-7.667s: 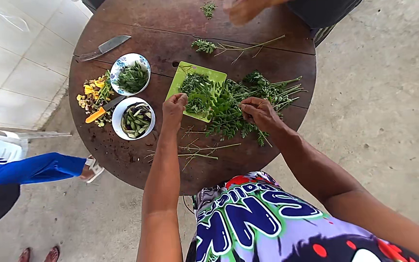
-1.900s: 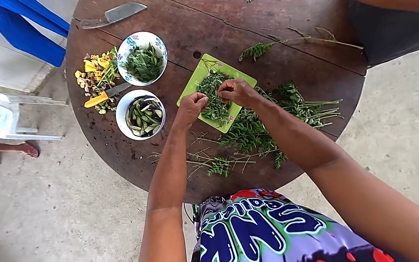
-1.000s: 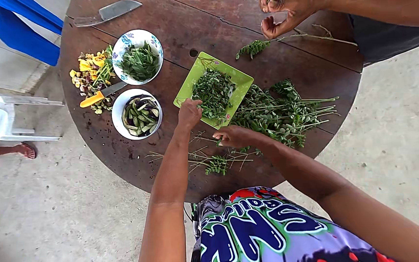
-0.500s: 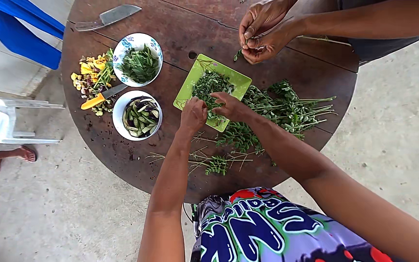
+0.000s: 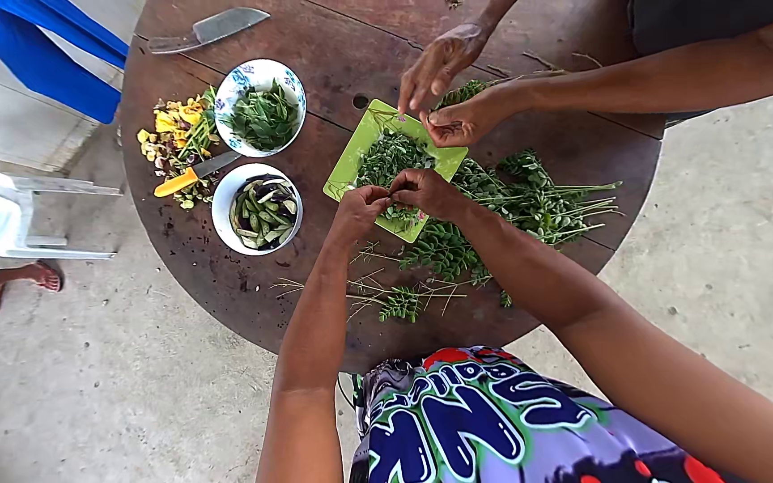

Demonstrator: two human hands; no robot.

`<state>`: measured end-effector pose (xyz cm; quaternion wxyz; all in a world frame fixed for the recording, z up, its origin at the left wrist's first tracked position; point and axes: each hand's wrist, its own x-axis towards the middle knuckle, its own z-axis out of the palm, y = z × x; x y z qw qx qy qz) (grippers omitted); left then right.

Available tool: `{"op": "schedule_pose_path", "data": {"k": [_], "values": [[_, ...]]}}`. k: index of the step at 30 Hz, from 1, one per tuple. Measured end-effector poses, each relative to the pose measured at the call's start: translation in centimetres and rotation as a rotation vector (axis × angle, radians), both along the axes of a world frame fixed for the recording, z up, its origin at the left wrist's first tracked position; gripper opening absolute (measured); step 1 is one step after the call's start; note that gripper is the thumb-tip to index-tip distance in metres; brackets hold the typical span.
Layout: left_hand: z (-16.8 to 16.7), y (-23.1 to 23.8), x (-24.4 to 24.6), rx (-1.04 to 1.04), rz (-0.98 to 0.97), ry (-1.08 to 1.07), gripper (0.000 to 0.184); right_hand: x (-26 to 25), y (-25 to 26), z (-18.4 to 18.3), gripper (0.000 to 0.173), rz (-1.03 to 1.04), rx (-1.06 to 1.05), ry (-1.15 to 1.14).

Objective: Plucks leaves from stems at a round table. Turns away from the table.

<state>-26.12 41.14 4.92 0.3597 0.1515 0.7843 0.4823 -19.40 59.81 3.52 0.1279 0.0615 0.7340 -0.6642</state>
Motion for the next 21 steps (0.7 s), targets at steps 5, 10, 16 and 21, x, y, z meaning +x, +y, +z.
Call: {"op": "schedule_pose_path", "data": {"k": [5, 10, 16, 21], "values": [[-0.2, -0.2, -0.1, -0.019, -0.020, 0.054, 0.019, -0.4, 0.0, 0.2, 0.014, 0.048, 0.095, -0.014], [0.1, -0.8, -0.3, -0.005, 0.009, 0.075, 0.018, -0.5, 0.4, 0.0, 0.010, 0.027, 0.086, 0.004], [-0.1, -1.7, -0.8, -0.022, 0.040, 0.073, 0.019, -0.8, 1.1, -0.2, 0.011, 0.006, 0.095, -0.008], [0.1, -1.8, -1.1, -0.015, 0.065, 0.091, 0.018, -1.6, 2.0, -1.7, 0.023, 0.058, 0.351, 0.092]]}}
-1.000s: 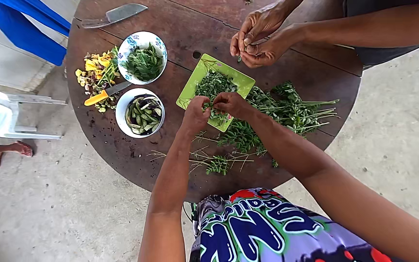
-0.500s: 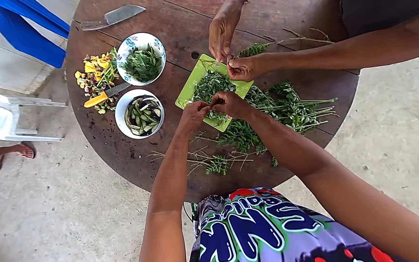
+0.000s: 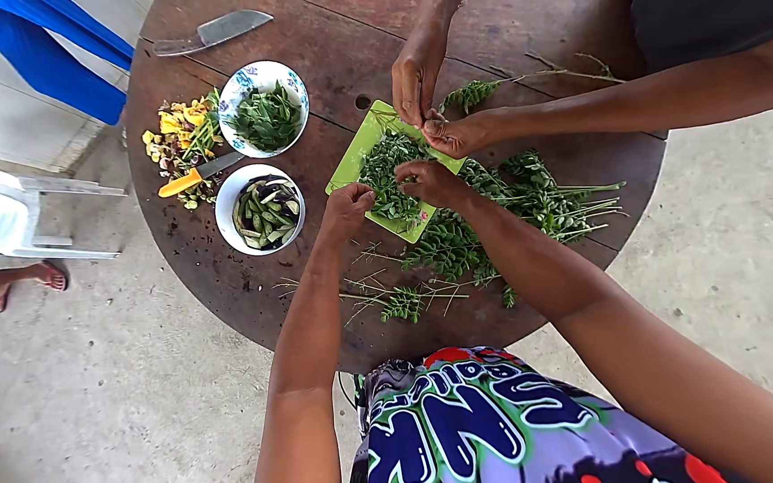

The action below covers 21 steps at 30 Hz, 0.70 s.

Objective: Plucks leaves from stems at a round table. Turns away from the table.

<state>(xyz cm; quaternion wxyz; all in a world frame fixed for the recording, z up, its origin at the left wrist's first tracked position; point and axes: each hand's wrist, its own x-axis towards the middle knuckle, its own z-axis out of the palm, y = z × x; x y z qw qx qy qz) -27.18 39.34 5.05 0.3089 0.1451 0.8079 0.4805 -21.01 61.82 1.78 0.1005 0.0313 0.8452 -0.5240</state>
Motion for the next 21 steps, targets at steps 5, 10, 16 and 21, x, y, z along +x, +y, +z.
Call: {"op": "schedule_pose_path", "data": {"k": [5, 10, 16, 21], "values": [[-0.2, 1.0, 0.0, -0.022, -0.015, 0.018, 0.019, -0.2, -1.2, 0.6, 0.027, 0.073, 0.039, 0.120], [0.1, 1.1, 0.2, -0.024, -0.031, 0.032, 0.018, 0.9, -0.8, 0.5, 0.016, 0.003, 0.041, 0.195], [-2.4, 1.1, -0.1, -0.209, 0.001, 0.134, 0.030, 7.0, -1.3, 2.7, 0.025, 0.078, 0.151, -0.045], [-3.2, 0.8, 1.1, -0.407, -0.141, 0.219, 0.038, 14.3, -2.6, 0.8, 0.042, 0.292, 0.129, -0.260]]}}
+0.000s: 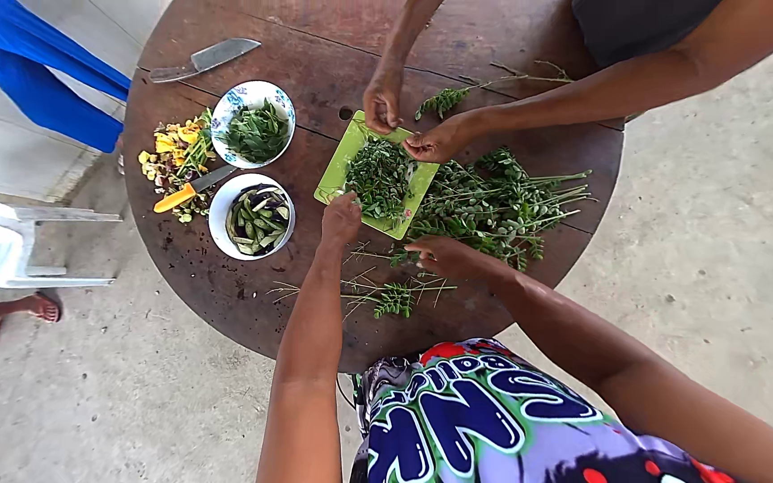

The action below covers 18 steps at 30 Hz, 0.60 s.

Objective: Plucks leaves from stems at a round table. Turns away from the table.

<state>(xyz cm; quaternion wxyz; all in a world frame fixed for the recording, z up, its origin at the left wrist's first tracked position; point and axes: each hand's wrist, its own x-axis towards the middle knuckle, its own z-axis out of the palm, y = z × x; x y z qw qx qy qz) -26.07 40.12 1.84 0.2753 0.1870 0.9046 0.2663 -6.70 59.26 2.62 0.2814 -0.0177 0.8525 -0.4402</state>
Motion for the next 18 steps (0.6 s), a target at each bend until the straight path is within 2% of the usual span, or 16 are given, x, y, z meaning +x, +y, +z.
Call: {"op": "schedule_pose_path", "data": {"k": [2, 3, 5, 7, 11, 15, 18], "values": [[0.6, -0.2, 2.4, 0.027, -0.053, -0.104, 0.028, 3.2, 0.8, -0.5, 0.036, -0.113, -0.027, 0.015], [0.7, -0.3, 4.2, 0.053, -0.113, -0.225, 0.028, 4.8, 1.5, -1.0, 0.033, -0.173, -0.027, 0.049], [0.2, -0.9, 8.1, 0.047, -0.268, -0.518, 0.034, 7.4, 3.2, -1.4, 0.030, -0.308, 0.035, 0.113], [-0.9, -1.8, 11.3, -0.070, -0.420, -0.623, 0.043, 9.3, 5.5, -1.9, 0.029, -0.476, 0.163, 0.157], [-3.3, -4.4, 14.6, -0.227, -0.486, -0.432, 0.041, 11.6, 10.7, -3.1, 0.026, -0.753, 0.373, 0.226], [-3.2, -5.7, 15.9, -0.282, -0.520, -0.363, 0.038, 11.6, 11.9, -5.1, 0.019, -0.615, 0.464, 0.179], [-2.3, -6.1, 16.2, -0.252, -0.438, -0.305, 0.039, 11.1, 11.7, -6.7, 0.016, -0.530, 0.554, 0.237]]}}
